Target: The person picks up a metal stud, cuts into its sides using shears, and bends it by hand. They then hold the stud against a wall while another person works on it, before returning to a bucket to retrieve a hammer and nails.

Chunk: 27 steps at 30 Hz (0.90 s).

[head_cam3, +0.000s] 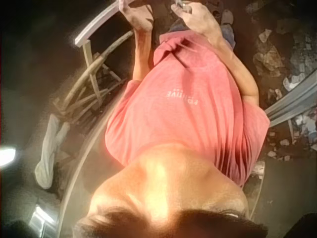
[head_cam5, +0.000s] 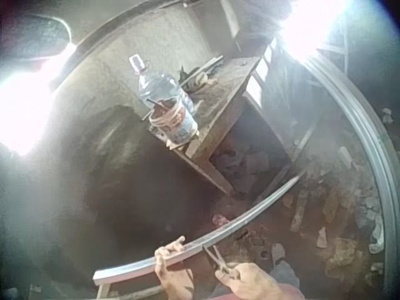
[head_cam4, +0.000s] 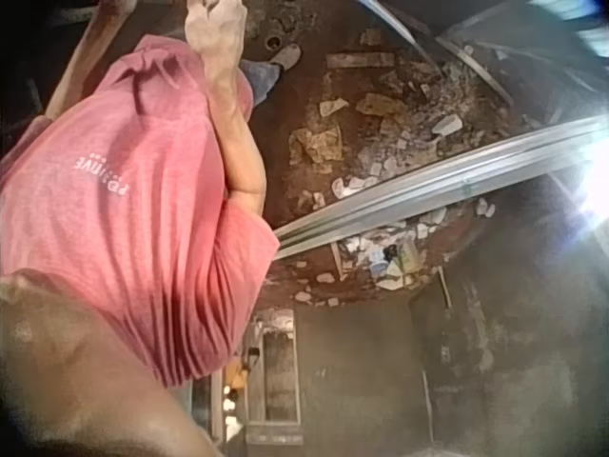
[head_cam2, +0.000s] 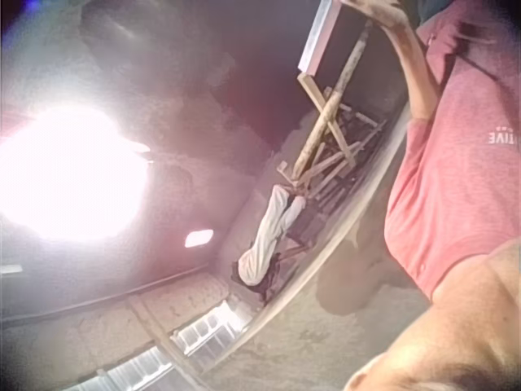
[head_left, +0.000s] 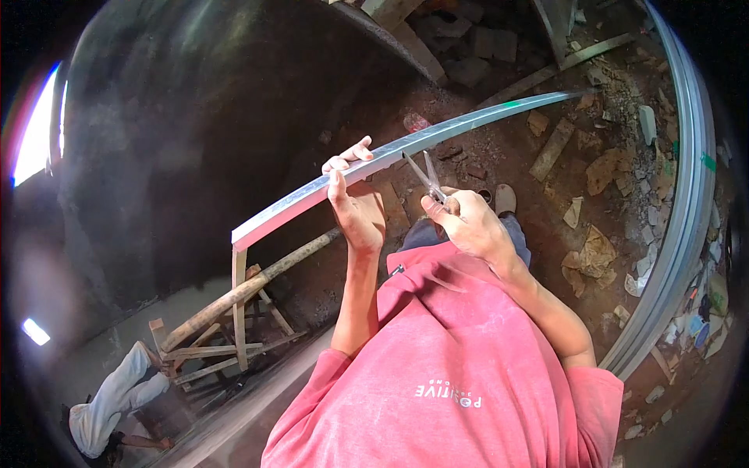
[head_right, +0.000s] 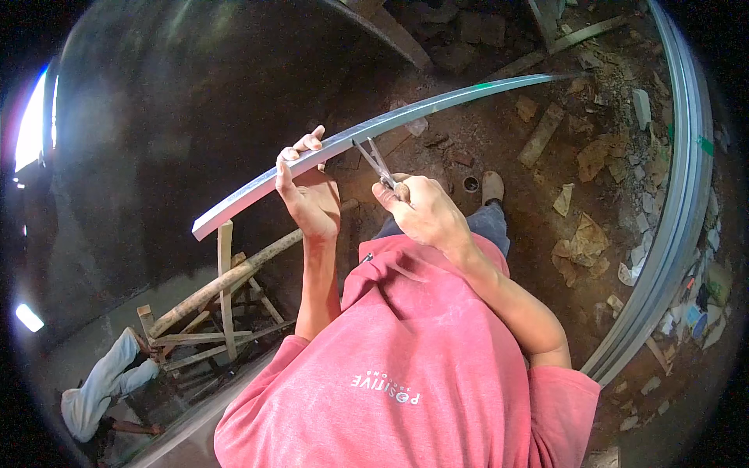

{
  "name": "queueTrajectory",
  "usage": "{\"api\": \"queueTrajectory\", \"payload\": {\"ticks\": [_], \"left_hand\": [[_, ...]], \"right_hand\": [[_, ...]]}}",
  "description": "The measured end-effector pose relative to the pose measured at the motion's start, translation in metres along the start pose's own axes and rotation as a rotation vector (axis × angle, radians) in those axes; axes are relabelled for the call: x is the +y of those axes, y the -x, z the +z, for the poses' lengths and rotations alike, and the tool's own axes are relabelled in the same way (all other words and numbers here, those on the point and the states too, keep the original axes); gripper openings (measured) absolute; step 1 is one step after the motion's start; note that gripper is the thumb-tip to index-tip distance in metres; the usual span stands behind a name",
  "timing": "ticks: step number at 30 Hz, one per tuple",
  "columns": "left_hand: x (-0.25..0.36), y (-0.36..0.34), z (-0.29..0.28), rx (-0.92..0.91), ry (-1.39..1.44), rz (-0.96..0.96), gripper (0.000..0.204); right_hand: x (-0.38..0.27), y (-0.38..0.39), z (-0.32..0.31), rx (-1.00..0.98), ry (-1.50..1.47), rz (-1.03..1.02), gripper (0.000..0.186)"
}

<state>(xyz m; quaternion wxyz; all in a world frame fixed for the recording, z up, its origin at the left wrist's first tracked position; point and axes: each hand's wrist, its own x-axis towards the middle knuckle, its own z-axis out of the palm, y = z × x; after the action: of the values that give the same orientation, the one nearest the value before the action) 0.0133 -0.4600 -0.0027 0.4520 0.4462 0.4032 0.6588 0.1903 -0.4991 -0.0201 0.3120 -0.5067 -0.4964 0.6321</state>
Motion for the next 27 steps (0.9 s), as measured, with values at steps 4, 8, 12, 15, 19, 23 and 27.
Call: {"api": "queueTrajectory", "payload": {"ticks": [4, 8, 12, 15, 19, 23, 27], "left_hand": [[0.000, 0.004, 0.005, -0.017, 0.067, 0.013, 0.019], [-0.003, 0.009, 0.009, -0.016, 0.067, 0.049, 0.019], [-0.011, 0.023, 0.010, -0.001, 0.091, 0.060, 0.022], [-0.008, 0.035, 0.017, 0.004, 0.097, 0.058, 0.024], [-0.007, 0.045, 0.024, 0.001, 0.086, 0.080, 0.024], [-0.010, 0.055, 0.024, 0.060, 0.116, 0.025, 0.033], [-0.012, 0.062, 0.023, 0.054, 0.123, 0.013, 0.032]], "right_hand": [[-0.005, 0.003, -0.004, -0.043, -0.009, 0.009, 0.051], [-0.016, 0.011, -0.003, -0.029, 0.038, 0.077, 0.051], [-0.007, 0.022, 0.001, 0.049, 0.107, 0.083, 0.052], [-0.004, 0.031, 0.003, 0.049, 0.107, 0.105, 0.052], [0.013, 0.043, 0.008, 0.130, 0.171, 0.002, 0.049], [0.014, 0.048, 0.010, 0.026, -0.004, 0.229, 0.046], [0.013, 0.052, 0.014, 0.041, -0.021, 0.208, 0.045]]}}
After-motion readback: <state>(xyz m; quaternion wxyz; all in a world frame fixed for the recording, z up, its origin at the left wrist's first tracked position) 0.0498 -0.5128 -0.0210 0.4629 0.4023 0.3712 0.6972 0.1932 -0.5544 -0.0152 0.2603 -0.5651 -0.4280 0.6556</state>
